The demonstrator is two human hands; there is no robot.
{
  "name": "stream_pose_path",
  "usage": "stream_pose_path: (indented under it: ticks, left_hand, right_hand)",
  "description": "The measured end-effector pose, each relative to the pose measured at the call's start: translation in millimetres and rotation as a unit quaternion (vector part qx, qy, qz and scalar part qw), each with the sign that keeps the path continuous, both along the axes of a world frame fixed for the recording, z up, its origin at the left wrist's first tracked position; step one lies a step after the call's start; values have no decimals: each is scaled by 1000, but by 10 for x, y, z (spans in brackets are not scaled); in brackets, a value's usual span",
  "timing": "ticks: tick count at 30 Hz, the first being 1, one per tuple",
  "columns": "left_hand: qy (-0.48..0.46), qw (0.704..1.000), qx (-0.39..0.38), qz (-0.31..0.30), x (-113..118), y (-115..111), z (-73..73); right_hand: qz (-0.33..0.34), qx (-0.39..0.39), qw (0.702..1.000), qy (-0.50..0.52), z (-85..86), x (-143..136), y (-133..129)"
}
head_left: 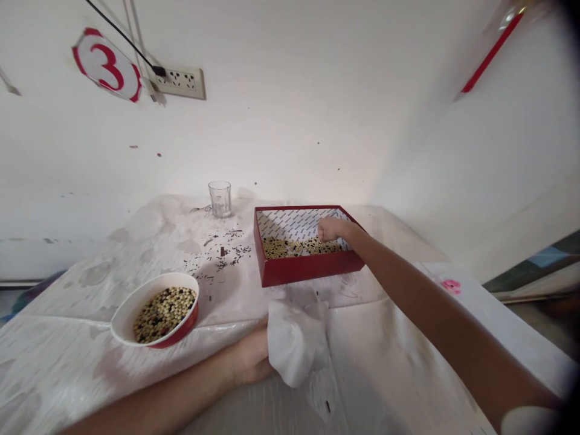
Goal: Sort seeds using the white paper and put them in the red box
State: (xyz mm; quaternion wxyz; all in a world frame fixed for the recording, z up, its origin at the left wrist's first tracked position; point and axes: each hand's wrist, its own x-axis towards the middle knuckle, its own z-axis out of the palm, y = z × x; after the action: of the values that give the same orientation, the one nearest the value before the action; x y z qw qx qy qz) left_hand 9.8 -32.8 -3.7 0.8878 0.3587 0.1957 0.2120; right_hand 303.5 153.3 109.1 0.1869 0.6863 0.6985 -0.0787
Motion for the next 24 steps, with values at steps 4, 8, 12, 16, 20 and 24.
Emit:
stream_pose_path:
  ticks: [4,8,12,16,20,24]
  left_hand:
    - [10,1000,-3,-9,11,7,-27]
    - [3,1000,-1,-2,11,8,5]
    - [-12,1000,5,-3,18,1,34]
    - [-2,1000,2,-10,22,-3,40]
    - [-4,1000,-12,-4,14,1,32]
    - [-16,1000,-18,0,11,5,37]
  right_hand:
    - [5,-13,1000,-17,23,-40,-19]
    - [11,-22,999,-27,29,-76,-38]
    - [15,-27,999,-30,23,-85,-36]
    - [13,-24,999,-32,2,-72,-18]
    - [9,-17,999,-38,-42,-58,24]
    - [6,-9,999,-47,-101,-47,84]
